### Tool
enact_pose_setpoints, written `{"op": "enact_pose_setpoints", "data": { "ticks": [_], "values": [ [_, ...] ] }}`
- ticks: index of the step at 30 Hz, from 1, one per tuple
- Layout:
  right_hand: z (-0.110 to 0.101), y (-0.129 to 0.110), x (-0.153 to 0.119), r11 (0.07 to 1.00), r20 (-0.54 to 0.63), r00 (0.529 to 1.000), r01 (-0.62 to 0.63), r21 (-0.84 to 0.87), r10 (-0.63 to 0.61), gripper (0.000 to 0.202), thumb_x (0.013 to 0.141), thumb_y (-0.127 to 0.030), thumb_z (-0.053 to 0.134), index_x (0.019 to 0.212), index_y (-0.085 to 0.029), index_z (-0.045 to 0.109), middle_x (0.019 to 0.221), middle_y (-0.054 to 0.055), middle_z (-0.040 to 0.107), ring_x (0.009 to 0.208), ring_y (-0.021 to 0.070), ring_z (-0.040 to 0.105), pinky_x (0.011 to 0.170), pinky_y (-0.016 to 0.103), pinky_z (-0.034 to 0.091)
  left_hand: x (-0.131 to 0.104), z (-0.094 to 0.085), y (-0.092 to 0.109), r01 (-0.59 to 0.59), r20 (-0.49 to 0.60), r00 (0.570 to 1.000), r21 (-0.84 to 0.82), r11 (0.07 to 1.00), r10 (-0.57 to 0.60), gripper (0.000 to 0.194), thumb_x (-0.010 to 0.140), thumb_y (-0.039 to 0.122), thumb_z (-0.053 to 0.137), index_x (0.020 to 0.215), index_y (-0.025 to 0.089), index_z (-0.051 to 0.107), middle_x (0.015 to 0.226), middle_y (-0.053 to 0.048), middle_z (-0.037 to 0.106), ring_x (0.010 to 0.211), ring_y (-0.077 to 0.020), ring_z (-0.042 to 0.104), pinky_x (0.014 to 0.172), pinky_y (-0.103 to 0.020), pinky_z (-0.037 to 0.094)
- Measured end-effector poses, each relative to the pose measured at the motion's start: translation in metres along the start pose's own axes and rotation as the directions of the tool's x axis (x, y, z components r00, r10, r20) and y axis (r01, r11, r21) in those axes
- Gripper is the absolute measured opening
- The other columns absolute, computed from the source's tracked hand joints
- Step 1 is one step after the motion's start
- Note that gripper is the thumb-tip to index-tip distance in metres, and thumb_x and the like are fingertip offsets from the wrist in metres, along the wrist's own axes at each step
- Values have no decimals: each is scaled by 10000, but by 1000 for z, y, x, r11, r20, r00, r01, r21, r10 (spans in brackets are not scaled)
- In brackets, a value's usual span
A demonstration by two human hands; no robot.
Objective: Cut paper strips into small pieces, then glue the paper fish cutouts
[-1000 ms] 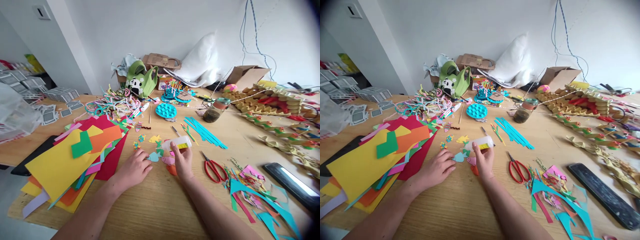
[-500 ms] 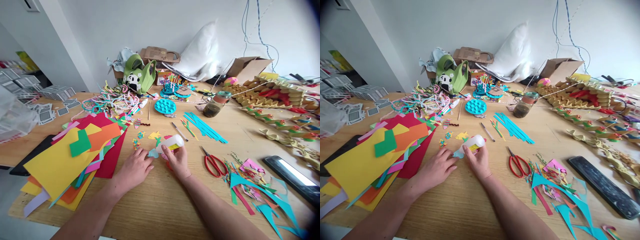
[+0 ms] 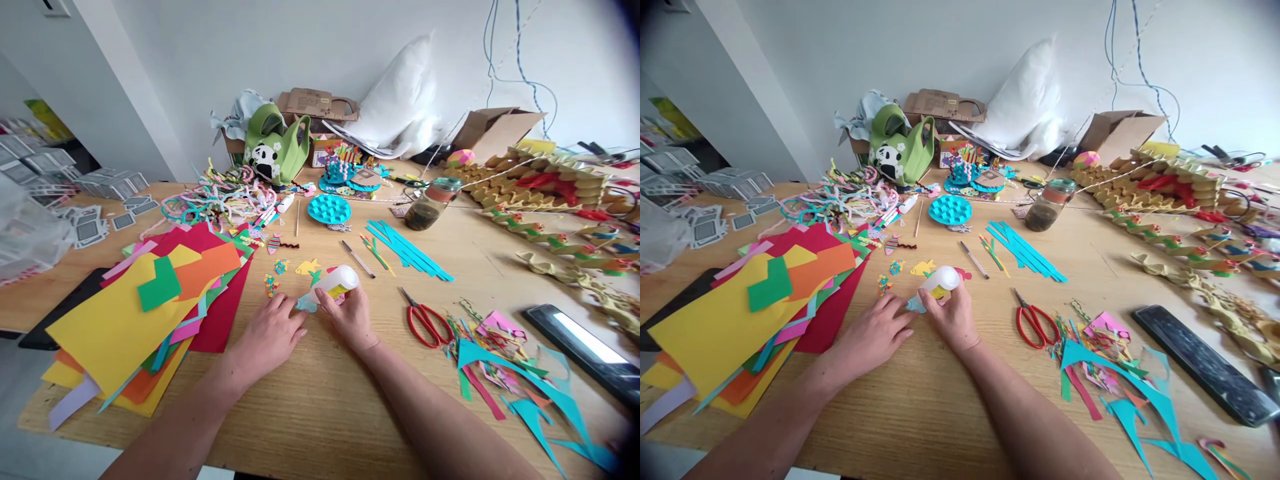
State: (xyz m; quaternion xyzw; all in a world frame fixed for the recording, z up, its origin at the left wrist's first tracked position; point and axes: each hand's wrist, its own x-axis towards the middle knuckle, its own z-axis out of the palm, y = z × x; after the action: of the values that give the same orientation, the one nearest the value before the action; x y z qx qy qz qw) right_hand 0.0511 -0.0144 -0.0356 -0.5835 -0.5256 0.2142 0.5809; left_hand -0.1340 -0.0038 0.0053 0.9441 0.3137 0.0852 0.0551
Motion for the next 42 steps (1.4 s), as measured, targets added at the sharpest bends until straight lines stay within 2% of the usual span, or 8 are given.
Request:
{"op": "enact_pose_setpoints", "data": {
  "ticks": [5,9,16,22,30,37,42],
  "values": [
    [0,2,2,994,6,999,37,-105,-37,367,769,-430,682,1006,-179,555,848,59,636,723,190,590,617,304,487,-1,0,1,7,2,1000,-6,1000,-7,270,895,260,541,1158,220,589,1102,-88,566,1148,-265,462,976,-453,435],
    [2,0,3,992,7,999,41,-116,-40,360,763,-428,684,991,-185,546,843,52,626,691,179,578,607,302,483,0,-1,1,6,15,1000,3,1000,-6,267,896,260,539,1155,219,588,1098,-87,562,1131,-262,466,974,-449,434],
    [3,1,3,998,19,998,-63,4,63,373,765,-465,688,979,-203,532,796,24,626,628,159,564,566,291,476,-1,0,0,2,16,1000,11,1000,-2,255,892,276,548,1136,220,596,1091,-89,552,1122,-261,460,982,-455,424],
    [1,-11,10,982,-26,983,-177,69,179,321,741,-463,699,827,-188,556,715,30,630,615,170,566,555,295,455,-1,1,0,-5,-5,1000,-16,1000,5,262,893,273,549,1147,226,592,1083,-84,546,1123,-253,463,993,-451,420],
    [-5,-16,19,935,-18,972,-222,277,236,373,745,-525,687,761,-168,584,667,27,621,602,161,563,533,271,449,-1,0,0,2,0,1000,-12,1000,-2,277,895,281,550,1163,226,592,1066,-81,540,1118,-250,466,996,-454,421],
    [-3,-10,16,876,2,945,-304,374,327,441,756,-592,659,854,-166,599,747,31,647,629,159,579,565,275,465,-1,0,0,2,-5,1000,-18,1000,-2,267,897,282,547,1152,224,601,1059,-81,540,1114,-247,468,1004,-452,415],
    [-3,-10,15,856,30,953,-284,432,301,423,778,-577,649,883,-171,596,788,34,656,690,172,603,630,287,475,-1,1,-1,2,-4,1000,-25,1000,-3,272,900,289,539,1157,226,603,1059,-83,540,1110,-247,470,999,-447,419]
  ]
}}
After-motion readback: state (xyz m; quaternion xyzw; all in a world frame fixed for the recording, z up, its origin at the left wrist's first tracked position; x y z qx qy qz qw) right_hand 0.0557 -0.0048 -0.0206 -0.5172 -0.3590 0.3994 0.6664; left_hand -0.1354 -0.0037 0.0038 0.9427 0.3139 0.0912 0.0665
